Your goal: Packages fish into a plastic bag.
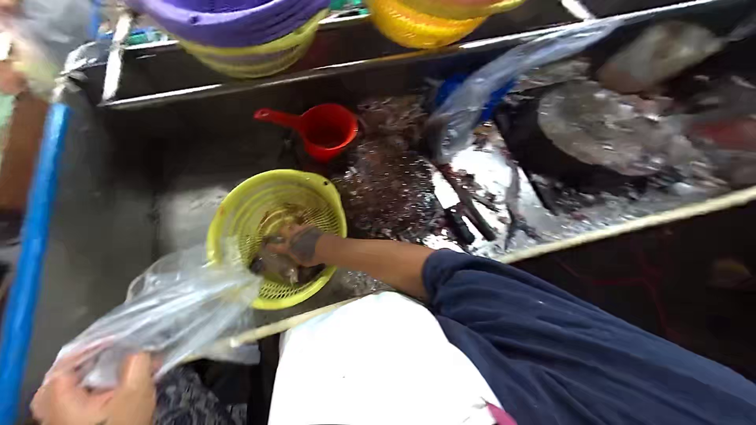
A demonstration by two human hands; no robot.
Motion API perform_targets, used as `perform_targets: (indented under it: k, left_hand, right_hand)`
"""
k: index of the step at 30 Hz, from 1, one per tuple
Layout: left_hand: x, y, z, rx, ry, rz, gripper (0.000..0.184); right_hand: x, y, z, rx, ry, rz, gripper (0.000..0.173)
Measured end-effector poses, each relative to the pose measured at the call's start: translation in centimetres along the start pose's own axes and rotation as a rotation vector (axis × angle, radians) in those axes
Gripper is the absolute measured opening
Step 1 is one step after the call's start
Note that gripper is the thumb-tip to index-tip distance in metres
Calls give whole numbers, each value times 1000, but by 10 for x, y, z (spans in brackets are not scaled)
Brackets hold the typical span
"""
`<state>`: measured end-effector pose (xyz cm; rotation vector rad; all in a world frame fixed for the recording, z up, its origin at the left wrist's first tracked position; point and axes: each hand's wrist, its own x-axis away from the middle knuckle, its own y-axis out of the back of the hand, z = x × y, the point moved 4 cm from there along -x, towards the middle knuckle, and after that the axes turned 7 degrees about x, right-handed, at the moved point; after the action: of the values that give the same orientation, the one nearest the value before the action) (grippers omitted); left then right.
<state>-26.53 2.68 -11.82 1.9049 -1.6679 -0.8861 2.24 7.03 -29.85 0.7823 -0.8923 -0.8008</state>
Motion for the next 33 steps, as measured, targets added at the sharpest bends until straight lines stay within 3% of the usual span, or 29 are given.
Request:
perform_targets:
  k: [4,7,8,11,16,18,20,23,25,28,33]
  left_hand:
    - [2,-15,8,44,48,16,48]
    - [-2,-19,-5,53,14,52,49]
    - [-4,-20,-11,57,-7,58,52]
    - [-12,-27,-29,40,-78,69,63]
    - [-32,-52,-42,-40,19,127,82]
    - [-45,-66,-45,-77,-9,210,89]
    - [-56,-77,-55,-106,-32,316,96]
    - [-67,-90,-76,-116,-111,415,103]
    - [-70,-97,-91,-116,-159,469,101]
    - [-71,-109,-105,-136,-185,525,99]
    - [-65,-119,-110,-90,-17,666,103]
  right_hand:
    - [0,1,-9,14,108,-84,32]
    - [8,28,-14,-189,50,-212,31]
    - [11,35,-19,-263,17,-290,29]
    - [26,50,-46,-524,6,-766,19]
    - [76,114,-60,-1177,240,-1084,21]
    - [96,139,-54,-1260,274,-1082,21]
    - [116,150,-38,-1335,155,-947,19]
    - [123,127,-22,-1521,-139,-670,22]
    - [113,102,-17,-1691,-224,-580,26]
    - [102,89,-13,-1906,-191,-698,23]
    - [110,127,-19,-1807,120,-1132,28]
